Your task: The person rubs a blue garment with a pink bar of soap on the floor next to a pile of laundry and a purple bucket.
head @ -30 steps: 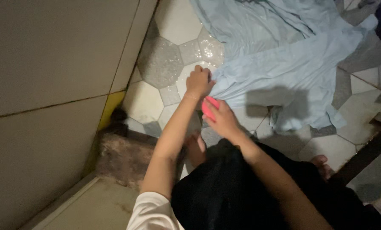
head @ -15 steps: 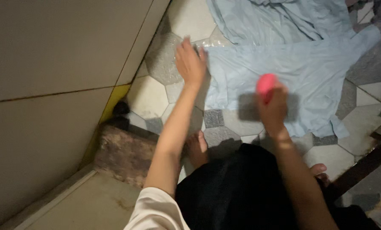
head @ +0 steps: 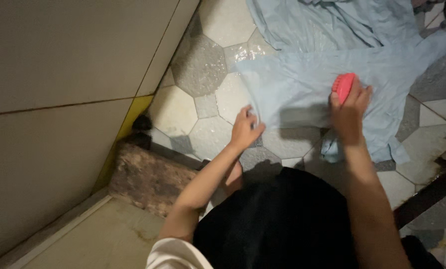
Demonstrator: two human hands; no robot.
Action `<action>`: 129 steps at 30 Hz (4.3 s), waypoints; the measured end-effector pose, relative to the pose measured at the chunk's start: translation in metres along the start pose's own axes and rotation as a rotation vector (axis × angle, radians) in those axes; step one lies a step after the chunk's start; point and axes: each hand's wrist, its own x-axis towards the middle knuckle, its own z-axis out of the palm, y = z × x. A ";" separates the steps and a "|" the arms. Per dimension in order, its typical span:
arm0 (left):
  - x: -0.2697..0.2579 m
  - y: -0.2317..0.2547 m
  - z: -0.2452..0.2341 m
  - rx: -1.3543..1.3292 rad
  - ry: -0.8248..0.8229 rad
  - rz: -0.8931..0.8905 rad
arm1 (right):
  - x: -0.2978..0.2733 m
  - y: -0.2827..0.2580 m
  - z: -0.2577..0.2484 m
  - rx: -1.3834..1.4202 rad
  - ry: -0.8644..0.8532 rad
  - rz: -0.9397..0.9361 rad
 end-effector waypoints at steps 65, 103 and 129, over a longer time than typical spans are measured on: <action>0.069 0.003 -0.018 -0.014 0.051 -0.618 | 0.002 -0.090 -0.015 -0.097 -0.055 0.371; 0.114 -0.006 -0.018 -0.194 0.292 -0.276 | -0.030 -0.113 0.002 -0.263 0.120 0.291; -0.028 -0.041 0.030 -0.133 0.122 -0.378 | -0.049 -0.198 -0.012 -0.008 -0.235 -0.228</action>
